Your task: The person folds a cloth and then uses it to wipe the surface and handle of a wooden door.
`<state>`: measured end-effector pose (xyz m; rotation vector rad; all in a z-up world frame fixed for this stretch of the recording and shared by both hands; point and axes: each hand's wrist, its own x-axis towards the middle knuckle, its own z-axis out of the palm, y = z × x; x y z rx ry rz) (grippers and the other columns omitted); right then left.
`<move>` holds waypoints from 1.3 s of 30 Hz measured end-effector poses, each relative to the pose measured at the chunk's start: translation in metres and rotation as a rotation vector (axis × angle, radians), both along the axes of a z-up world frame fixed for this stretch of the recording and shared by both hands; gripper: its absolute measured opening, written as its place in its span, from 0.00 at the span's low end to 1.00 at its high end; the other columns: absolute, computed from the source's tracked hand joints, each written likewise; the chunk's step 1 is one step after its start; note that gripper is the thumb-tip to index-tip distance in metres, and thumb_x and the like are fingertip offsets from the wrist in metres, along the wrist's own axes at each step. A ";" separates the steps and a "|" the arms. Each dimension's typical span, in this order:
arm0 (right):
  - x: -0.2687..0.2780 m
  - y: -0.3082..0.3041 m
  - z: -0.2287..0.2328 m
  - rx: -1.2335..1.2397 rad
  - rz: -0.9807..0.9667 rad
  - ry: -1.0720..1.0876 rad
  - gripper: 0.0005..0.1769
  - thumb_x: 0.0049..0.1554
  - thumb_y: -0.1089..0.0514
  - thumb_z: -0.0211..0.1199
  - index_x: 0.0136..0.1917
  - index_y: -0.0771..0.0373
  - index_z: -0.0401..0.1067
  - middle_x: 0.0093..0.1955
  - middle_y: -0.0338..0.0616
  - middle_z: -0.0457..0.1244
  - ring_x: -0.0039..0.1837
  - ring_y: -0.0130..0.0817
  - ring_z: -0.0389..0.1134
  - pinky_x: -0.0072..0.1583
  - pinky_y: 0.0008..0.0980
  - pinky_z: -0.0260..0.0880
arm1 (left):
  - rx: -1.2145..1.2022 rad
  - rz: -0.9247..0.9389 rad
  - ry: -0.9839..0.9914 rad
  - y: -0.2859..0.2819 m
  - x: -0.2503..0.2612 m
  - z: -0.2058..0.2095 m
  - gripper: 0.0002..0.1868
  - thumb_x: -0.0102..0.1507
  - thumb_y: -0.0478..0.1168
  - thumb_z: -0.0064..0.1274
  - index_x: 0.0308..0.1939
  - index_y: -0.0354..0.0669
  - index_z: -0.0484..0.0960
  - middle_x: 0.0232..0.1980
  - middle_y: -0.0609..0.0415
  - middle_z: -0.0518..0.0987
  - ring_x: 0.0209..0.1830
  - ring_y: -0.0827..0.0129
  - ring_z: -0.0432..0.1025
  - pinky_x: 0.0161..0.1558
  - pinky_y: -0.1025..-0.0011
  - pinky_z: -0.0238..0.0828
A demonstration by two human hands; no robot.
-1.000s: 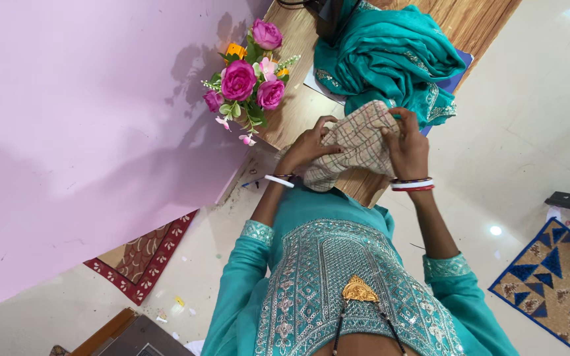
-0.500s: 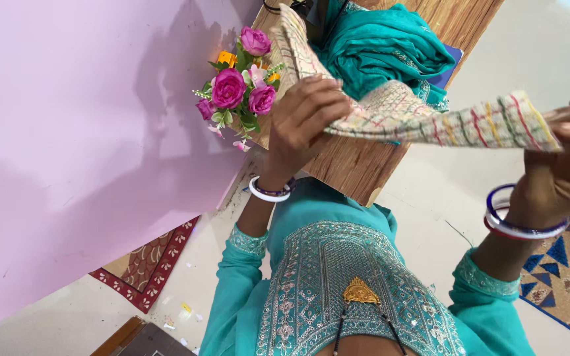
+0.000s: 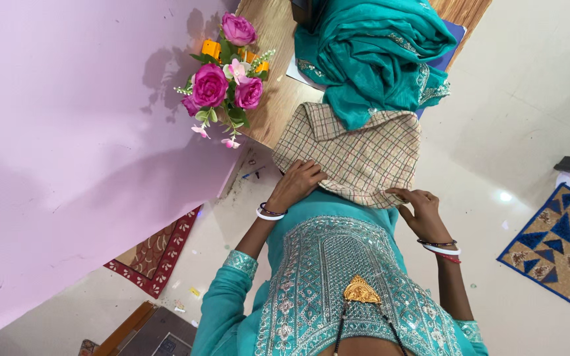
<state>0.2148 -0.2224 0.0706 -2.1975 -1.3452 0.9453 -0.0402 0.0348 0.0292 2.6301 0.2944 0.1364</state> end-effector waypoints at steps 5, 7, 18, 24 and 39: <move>-0.003 0.023 0.036 0.087 -0.054 0.020 0.26 0.52 0.67 0.66 0.64 0.51 0.75 0.50 0.40 0.71 0.54 0.37 0.68 0.68 0.47 0.54 | -0.109 -0.054 0.015 -0.009 0.003 0.007 0.21 0.51 0.33 0.60 0.49 0.43 0.81 0.51 0.56 0.76 0.57 0.63 0.70 0.57 0.62 0.65; -0.003 0.038 0.052 0.309 -0.089 0.155 0.26 0.51 0.71 0.60 0.62 0.55 0.74 0.56 0.41 0.70 0.54 0.36 0.68 0.63 0.38 0.65 | -0.144 -0.050 -0.051 -0.013 0.008 0.007 0.21 0.52 0.34 0.61 0.51 0.42 0.81 0.53 0.54 0.76 0.57 0.61 0.70 0.58 0.60 0.64; 0.019 0.071 0.101 0.682 -0.281 0.436 0.18 0.56 0.74 0.45 0.55 0.69 0.72 0.49 0.42 0.62 0.52 0.27 0.59 0.57 0.25 0.60 | -0.196 0.364 -0.214 0.002 -0.014 0.017 0.14 0.60 0.34 0.59 0.50 0.42 0.82 0.49 0.52 0.81 0.55 0.57 0.74 0.61 0.58 0.67; 0.031 0.098 0.158 0.690 -0.218 0.243 0.10 0.60 0.69 0.61 0.56 0.70 0.73 0.51 0.41 0.63 0.54 0.25 0.60 0.57 0.24 0.62 | -0.295 0.609 -0.253 0.035 -0.029 0.052 0.08 0.68 0.38 0.54 0.49 0.39 0.79 0.44 0.49 0.81 0.44 0.55 0.76 0.52 0.60 0.69; 0.114 0.024 0.136 0.903 -0.365 0.218 0.07 0.69 0.70 0.64 0.58 0.65 0.70 0.54 0.41 0.62 0.52 0.25 0.64 0.57 0.21 0.65 | -1.243 0.492 -0.341 0.076 -0.065 0.143 0.15 0.67 0.45 0.58 0.53 0.40 0.81 0.50 0.58 0.82 0.40 0.76 0.70 0.44 0.77 0.68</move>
